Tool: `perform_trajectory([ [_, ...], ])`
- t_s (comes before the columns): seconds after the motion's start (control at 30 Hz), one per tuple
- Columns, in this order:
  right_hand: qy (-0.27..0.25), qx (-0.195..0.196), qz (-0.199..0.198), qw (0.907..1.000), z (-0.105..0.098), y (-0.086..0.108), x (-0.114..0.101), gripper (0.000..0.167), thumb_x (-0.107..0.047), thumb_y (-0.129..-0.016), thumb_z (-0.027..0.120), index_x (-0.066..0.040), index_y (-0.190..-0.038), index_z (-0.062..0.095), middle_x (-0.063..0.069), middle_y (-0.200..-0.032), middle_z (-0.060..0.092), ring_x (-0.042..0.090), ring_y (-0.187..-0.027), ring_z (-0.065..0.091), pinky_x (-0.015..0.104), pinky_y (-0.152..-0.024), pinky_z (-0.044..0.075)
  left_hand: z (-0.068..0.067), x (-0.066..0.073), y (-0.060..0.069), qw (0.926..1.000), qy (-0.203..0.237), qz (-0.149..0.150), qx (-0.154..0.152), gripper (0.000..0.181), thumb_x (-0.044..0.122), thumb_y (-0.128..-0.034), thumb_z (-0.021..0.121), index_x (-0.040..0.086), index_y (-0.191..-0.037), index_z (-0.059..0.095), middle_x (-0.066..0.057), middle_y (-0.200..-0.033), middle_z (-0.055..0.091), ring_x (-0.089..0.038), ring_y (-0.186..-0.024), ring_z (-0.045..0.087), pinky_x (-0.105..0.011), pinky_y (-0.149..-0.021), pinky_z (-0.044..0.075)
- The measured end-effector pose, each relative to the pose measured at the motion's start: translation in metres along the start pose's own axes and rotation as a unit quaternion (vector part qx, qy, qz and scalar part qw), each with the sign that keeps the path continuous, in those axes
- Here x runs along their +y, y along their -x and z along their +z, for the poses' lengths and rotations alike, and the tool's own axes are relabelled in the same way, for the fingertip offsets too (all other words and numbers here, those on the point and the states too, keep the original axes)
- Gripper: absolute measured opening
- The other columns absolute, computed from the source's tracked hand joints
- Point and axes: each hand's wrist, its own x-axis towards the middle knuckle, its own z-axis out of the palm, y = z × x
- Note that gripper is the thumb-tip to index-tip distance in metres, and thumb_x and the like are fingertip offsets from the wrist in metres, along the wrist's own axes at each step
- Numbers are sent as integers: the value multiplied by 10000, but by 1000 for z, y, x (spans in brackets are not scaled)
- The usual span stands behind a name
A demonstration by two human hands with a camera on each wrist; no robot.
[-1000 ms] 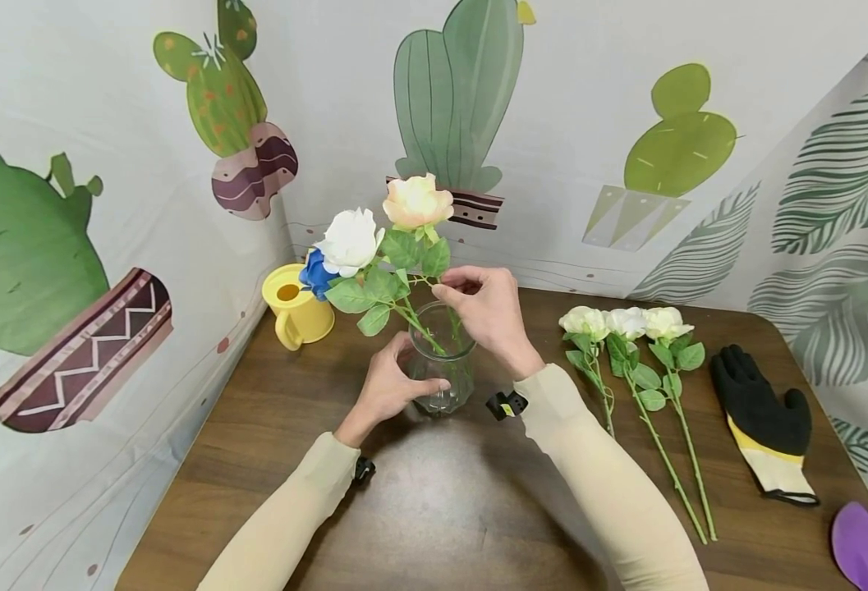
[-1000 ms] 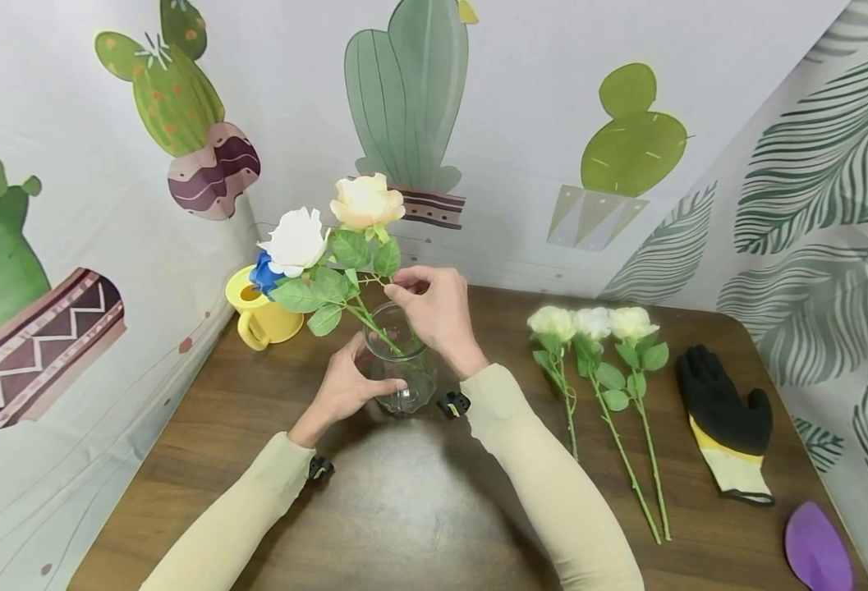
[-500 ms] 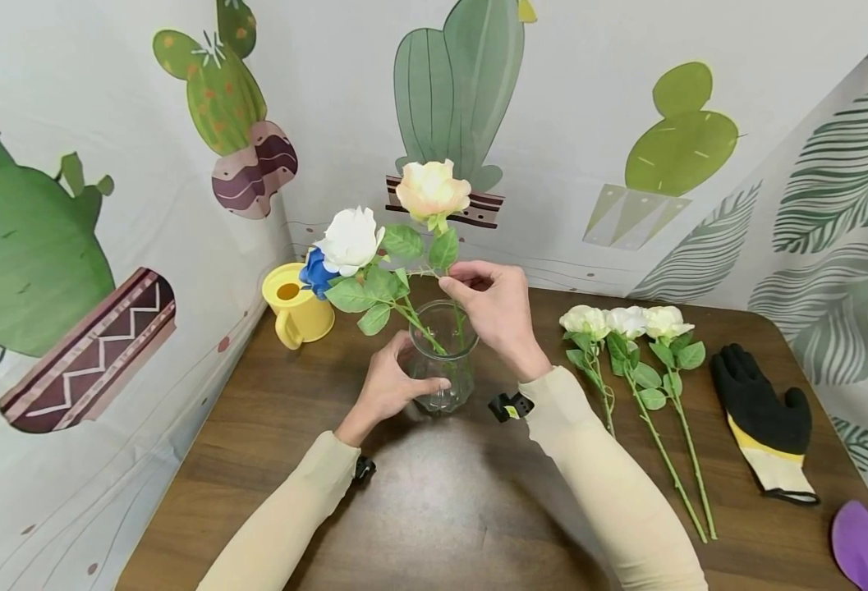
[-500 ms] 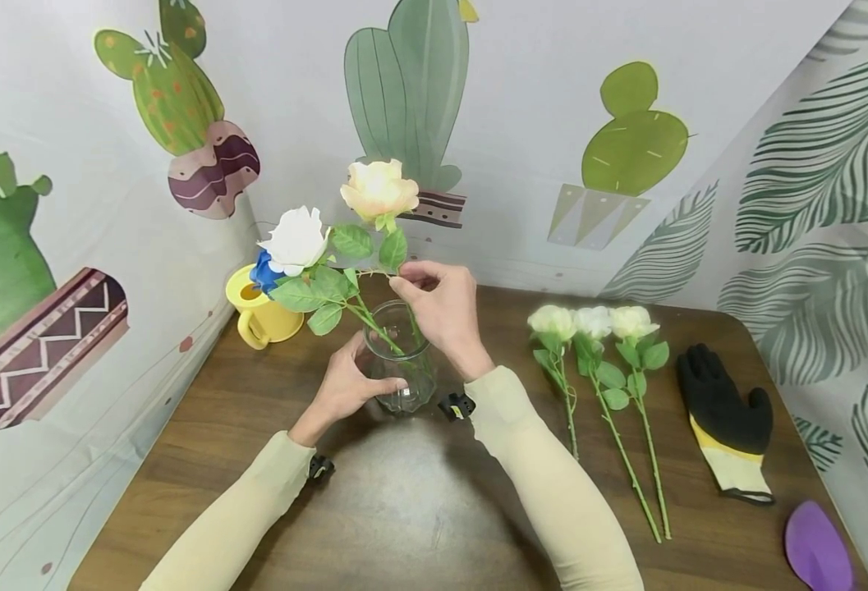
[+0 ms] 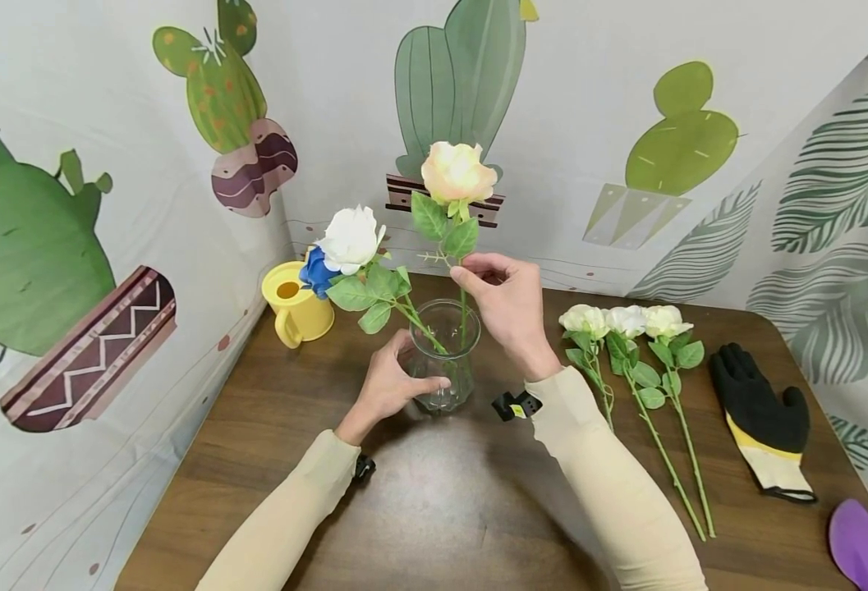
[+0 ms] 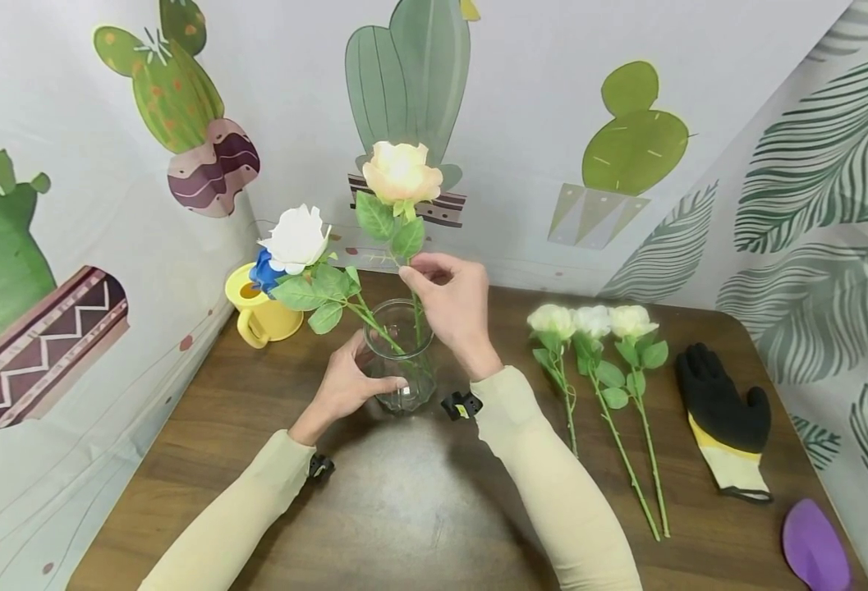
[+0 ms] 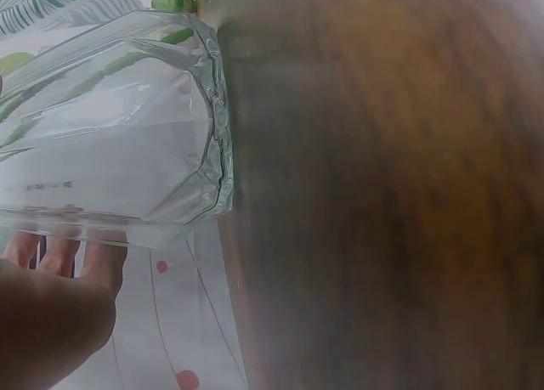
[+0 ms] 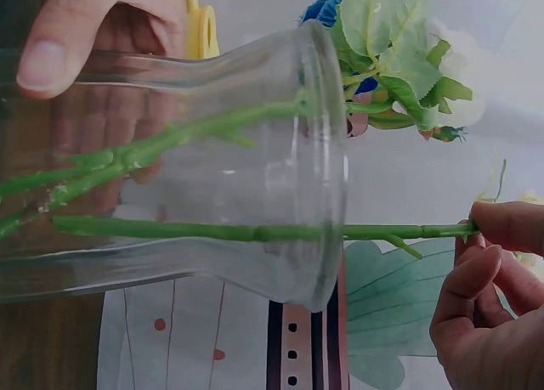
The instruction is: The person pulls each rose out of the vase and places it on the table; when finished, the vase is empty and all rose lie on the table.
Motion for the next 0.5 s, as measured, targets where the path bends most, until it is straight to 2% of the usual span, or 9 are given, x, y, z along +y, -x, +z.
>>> perform_trajectory([
  [0.2, -229, 129, 41, 9996, -4, -1, -1, 196, -102, -930, 857, 29, -1074, 832, -72, -875, 748, 46, -791, 659, 157, -692, 524, 0, -1, 0, 10000, 20, 5, 5, 677, 243, -717, 1040, 169, -1286, 680, -66, -1312, 785, -266, -1301, 704, -528, -1149, 558],
  [0.5, -463, 400, -28, 9981, -8, 0, -4, 199, -94, -921, 859, 33, -1070, 830, -169, -792, 721, 30, -755, 657, 159, -693, 526, 0, -1, 0, 10000, 24, 15, 12, 683, 243, -719, 1039, 166, -1294, 679, -73, -1317, 784, -272, -1304, 705, -535, -1150, 556],
])
